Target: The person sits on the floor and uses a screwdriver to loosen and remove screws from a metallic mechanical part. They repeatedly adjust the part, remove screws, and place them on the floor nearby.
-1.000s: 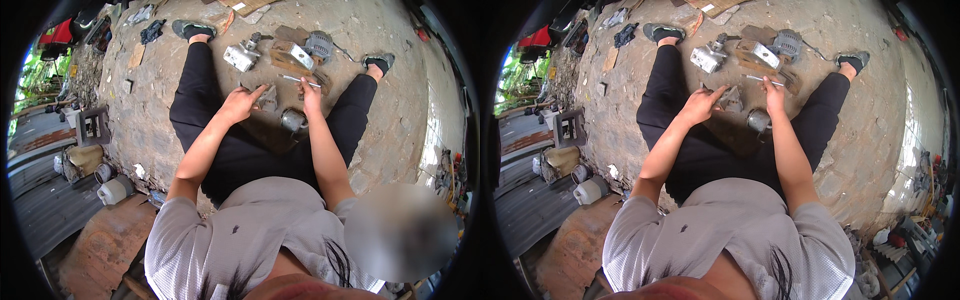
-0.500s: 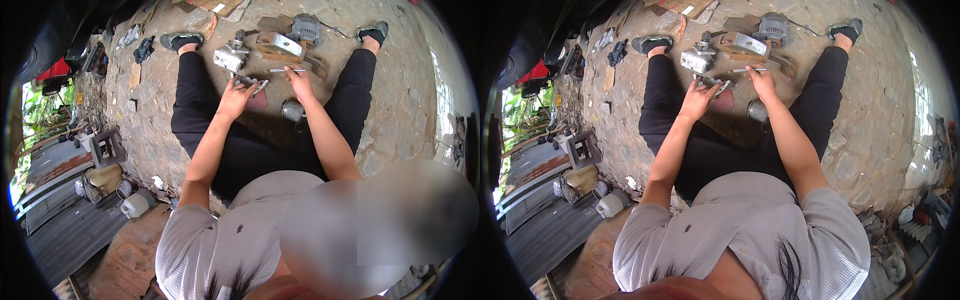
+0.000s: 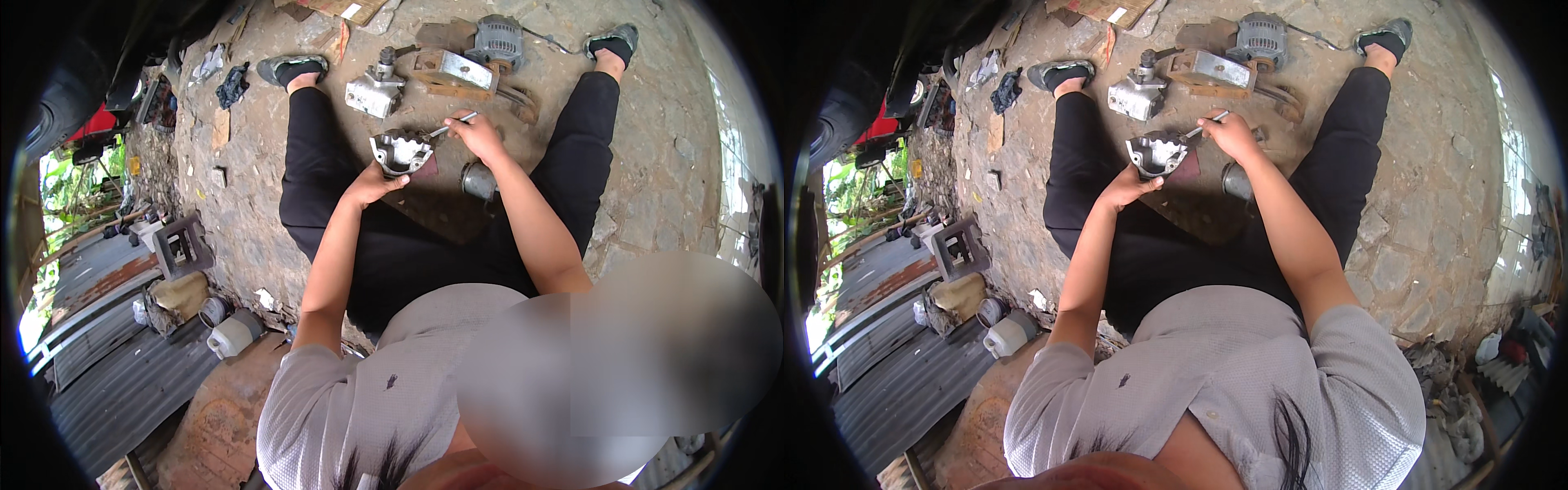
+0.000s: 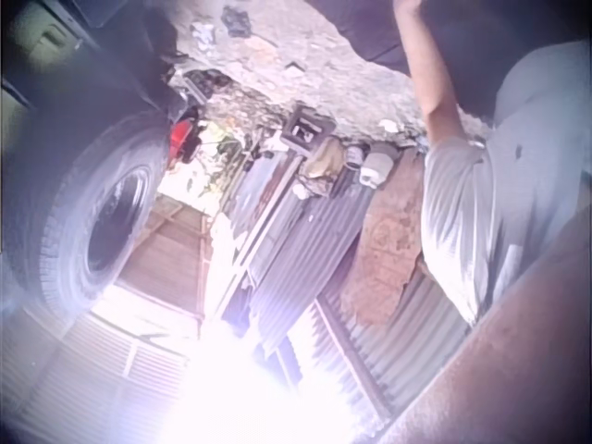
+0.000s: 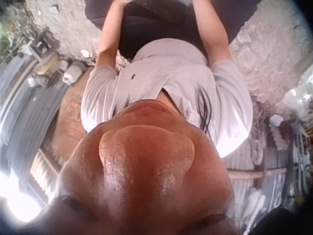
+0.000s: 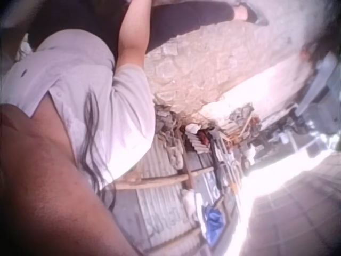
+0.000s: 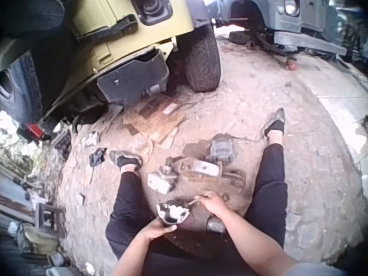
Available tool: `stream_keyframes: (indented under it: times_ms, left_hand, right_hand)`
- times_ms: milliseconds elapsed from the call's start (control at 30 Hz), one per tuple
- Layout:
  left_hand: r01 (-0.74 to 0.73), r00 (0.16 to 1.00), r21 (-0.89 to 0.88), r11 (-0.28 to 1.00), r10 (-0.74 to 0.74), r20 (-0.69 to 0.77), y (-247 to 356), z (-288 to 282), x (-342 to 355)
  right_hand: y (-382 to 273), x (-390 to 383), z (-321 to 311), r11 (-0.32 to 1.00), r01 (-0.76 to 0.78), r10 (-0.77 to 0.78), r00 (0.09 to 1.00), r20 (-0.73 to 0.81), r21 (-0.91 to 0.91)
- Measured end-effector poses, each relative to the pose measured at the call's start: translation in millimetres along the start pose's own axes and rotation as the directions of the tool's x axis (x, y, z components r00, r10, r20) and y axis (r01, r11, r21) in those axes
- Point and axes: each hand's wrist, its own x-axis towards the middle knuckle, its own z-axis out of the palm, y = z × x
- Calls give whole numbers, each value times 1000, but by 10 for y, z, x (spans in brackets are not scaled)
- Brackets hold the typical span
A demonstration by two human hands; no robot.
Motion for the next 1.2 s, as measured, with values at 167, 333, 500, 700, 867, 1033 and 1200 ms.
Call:
stream_keyframes:
  times_ms: [167, 333, 500, 700, 867, 1033, 1200]
  left_hand:
    - [289, 954, -351, 891, -298, 29, 203, -22, -27]
    - [262, 962, -255, 931, -273, -7, 101, -85, 51]
    - [215, 968, -141, 966, -231, -101, -64, -120, 70]
    - [198, 966, -284, 938, -236, -105, -93, -14, 134]
    - [-28, 960, 30, 999, 35, -279, -126, -9, 283]
    - [-62, 921, 637, 769, 290, -261, 560, 118, 17]
    - [-61, 884, 698, 713, 364, -294, 679, 121, -21]
  right_hand:
    - [-124, -59, 63, 986, 165, -167, 977, 135, 26]
    - [-244, -191, 400, 767, 544, -513, 838, 183, -340]
    - [-175, -95, 596, 724, 451, -579, 809, -104, -522]
    - [-418, -284, 305, 713, 550, -622, 782, -31, -434]
    - [-254, -359, 369, 721, 407, -604, 766, -221, -561]
    - [-534, -500, 124, 721, 469, -611, 778, -147, -511]
    - [-714, -741, 131, 741, 407, -506, 862, -44, -534]
